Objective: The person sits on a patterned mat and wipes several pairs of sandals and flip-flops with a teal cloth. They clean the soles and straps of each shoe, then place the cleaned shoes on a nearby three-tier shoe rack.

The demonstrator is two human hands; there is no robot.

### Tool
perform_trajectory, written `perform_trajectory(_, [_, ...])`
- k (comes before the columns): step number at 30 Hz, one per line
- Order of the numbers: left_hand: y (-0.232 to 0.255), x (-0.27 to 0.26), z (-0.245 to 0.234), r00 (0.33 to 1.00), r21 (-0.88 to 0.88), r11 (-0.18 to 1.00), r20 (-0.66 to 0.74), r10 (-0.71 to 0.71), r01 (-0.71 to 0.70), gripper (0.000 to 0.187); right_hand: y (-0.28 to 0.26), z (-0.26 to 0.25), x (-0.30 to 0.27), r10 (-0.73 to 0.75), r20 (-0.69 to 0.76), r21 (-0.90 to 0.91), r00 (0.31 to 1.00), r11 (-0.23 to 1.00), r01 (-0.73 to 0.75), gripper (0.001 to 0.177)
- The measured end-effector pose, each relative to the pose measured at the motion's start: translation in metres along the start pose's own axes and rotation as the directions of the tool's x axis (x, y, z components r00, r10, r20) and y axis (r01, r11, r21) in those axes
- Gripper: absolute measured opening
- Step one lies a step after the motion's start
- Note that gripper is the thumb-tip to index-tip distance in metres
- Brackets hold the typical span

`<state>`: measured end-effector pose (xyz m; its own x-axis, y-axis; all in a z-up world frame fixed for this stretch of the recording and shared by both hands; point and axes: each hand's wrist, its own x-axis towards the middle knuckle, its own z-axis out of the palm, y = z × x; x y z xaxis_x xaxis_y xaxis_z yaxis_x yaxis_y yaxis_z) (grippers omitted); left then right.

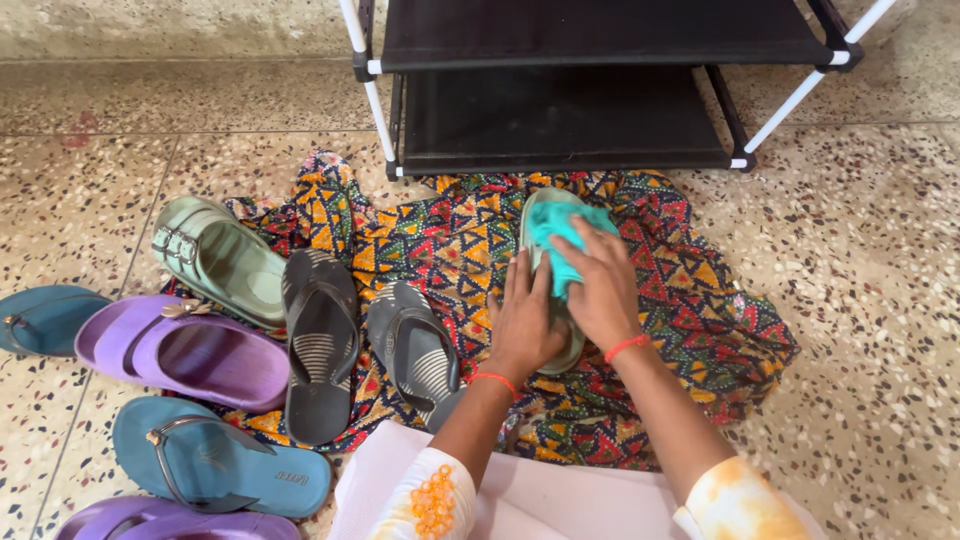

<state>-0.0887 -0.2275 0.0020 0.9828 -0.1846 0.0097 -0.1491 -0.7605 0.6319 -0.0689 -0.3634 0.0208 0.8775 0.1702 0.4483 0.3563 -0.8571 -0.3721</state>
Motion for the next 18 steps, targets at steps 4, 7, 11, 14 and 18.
perform_trajectory(4, [0.003, -0.002, -0.010, 0.999, -0.022, 0.999, 0.033, -0.033, 0.033, 0.111, 0.032, 0.013, -0.024, 0.227, -0.116, 0.246, 0.967, 0.950, -0.193, 0.065])
perform_trajectory(7, [0.007, -0.002, -0.016, 0.998, -0.025, 0.998, 0.048, -0.051, 0.052, 0.114, 0.050, 0.010, -0.031, 0.491, 0.033, 0.416, 0.871, 0.785, -0.458, 0.060])
perform_trajectory(11, [0.005, -0.002, -0.021, 0.997, 0.007, 0.998, 0.058, -0.060, 0.060, 0.112, 0.041, 0.003, -0.035, 0.386, -0.122, 0.353, 0.914, 0.878, -0.323, 0.060])
perform_trajectory(14, [-0.002, -0.003, -0.020, 0.993, 0.070, 0.993, 0.069, -0.100, 0.095, 0.112, 0.014, 0.006, -0.031, 0.242, -0.179, 0.316, 0.954, 0.932, -0.177, 0.064])
perform_trajectory(18, [-0.024, -0.013, -0.022, 0.982, 0.098, 0.980, 0.060, -0.180, 0.173, 0.109, -0.017, 0.005, -0.021, 0.210, -0.159, 0.276, 0.965, 0.948, -0.161, 0.064])
